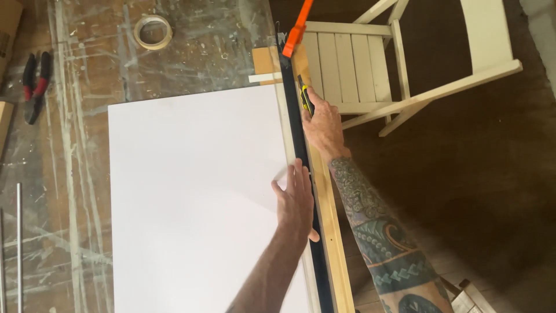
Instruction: Using a utility knife and a straight edge to score and cut a large white board on a workshop table.
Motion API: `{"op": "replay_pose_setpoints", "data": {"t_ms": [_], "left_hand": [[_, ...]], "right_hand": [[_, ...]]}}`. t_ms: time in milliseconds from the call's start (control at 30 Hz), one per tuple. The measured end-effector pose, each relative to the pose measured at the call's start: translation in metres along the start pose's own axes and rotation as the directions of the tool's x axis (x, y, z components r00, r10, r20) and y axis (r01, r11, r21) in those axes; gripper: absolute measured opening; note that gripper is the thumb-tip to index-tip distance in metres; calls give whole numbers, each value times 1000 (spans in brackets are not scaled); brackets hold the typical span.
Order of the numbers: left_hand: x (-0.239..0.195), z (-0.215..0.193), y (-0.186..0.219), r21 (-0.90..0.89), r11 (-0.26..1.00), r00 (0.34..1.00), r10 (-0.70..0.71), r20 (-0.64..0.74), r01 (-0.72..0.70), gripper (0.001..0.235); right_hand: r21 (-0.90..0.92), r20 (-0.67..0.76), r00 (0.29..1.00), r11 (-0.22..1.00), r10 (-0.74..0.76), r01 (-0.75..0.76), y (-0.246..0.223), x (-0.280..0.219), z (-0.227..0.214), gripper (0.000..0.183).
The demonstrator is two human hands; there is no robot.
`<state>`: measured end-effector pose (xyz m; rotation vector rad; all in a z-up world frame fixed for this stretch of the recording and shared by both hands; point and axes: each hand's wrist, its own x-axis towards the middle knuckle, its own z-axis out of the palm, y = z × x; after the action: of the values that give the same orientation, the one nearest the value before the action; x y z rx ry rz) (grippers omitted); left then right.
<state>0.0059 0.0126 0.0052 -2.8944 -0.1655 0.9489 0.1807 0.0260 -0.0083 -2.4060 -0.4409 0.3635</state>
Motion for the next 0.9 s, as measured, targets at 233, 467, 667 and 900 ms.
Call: {"op": "replay_pose_setpoints", "data": {"t_ms": [233,467,667,900], "left_hand": [[-1,-5,-3,-55,998,1000,4,-20,-5,158],[-4,-7,-3,-66,998,1000,-14,5,15,159],[1,-1,-2,-86,996,1000,-7,-12,6,161],[1,3,2,-56,998,1000,-25,-8,24,163]], "right_hand": [[-34,3,1000,999,26,-26,4,27,13,53],[-79,105,993,996,59,-51,-8,24,5,55],[-122,116,992,992,42,-28,6,24,17,55],[-160,119,993,987,25,-6,-1,4,7,56]]}}
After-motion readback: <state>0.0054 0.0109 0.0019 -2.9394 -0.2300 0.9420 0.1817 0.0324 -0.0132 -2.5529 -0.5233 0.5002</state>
